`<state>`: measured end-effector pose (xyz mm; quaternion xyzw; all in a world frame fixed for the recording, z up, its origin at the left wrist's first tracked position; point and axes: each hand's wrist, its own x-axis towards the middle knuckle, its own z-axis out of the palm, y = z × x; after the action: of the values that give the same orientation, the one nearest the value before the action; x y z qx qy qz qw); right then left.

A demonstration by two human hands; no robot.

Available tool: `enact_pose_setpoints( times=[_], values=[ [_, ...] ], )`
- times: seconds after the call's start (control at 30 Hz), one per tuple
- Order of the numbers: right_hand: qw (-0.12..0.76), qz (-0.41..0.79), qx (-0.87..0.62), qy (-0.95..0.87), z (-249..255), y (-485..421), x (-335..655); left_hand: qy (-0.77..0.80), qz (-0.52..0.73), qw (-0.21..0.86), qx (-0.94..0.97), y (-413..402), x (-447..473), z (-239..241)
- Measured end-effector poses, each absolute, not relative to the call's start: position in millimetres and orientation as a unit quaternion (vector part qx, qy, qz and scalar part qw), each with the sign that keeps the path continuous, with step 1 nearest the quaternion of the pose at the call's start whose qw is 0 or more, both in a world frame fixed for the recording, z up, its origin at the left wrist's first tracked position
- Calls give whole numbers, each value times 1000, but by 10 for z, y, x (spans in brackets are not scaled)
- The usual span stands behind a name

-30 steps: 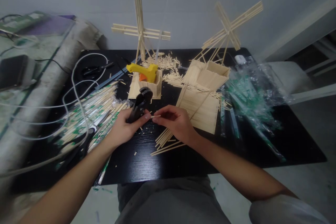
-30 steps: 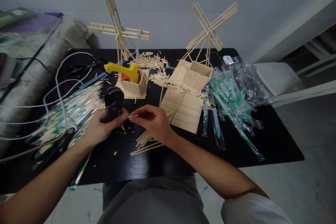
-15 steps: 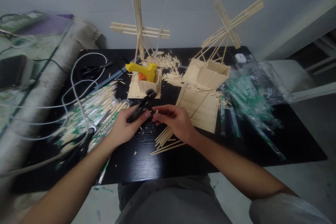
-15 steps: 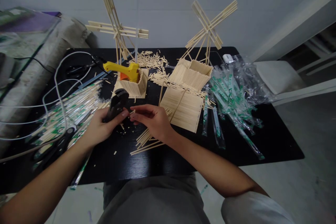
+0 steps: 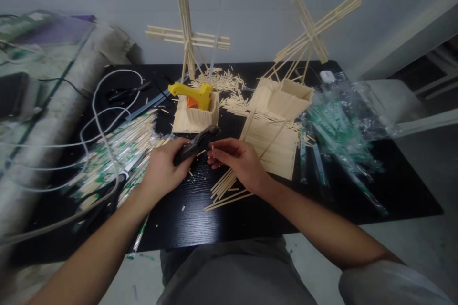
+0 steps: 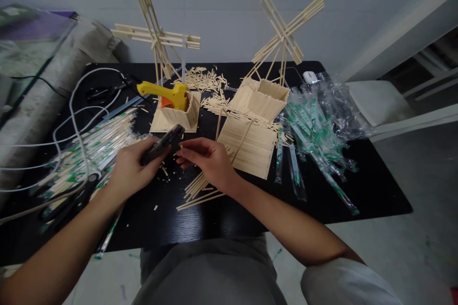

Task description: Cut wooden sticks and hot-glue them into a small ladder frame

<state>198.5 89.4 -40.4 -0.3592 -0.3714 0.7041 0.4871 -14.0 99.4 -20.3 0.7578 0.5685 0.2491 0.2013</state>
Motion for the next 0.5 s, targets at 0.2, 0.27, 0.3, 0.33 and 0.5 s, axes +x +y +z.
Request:
enact_pose_setpoints(
  times=[0.2,0.27,0.3,0.33,0.5],
  values=[
    [494,688,-360,-391,-442,901,1991,573,239,203,757,997,-132,-231],
    [490,672,-370,-414,-464,895,1991,578,243,208,751,992,-120,-238],
    [490,656,-376,-434,-477,890,1993,582,248,212,745,990,-113,-242],
    [493,629,-384,-462,-492,884,1995,586,254,216,739,989,-107,-246],
    [452,366,-418,-698,-594,851,2019,599,292,239,706,988,-92,-243]
  ],
)
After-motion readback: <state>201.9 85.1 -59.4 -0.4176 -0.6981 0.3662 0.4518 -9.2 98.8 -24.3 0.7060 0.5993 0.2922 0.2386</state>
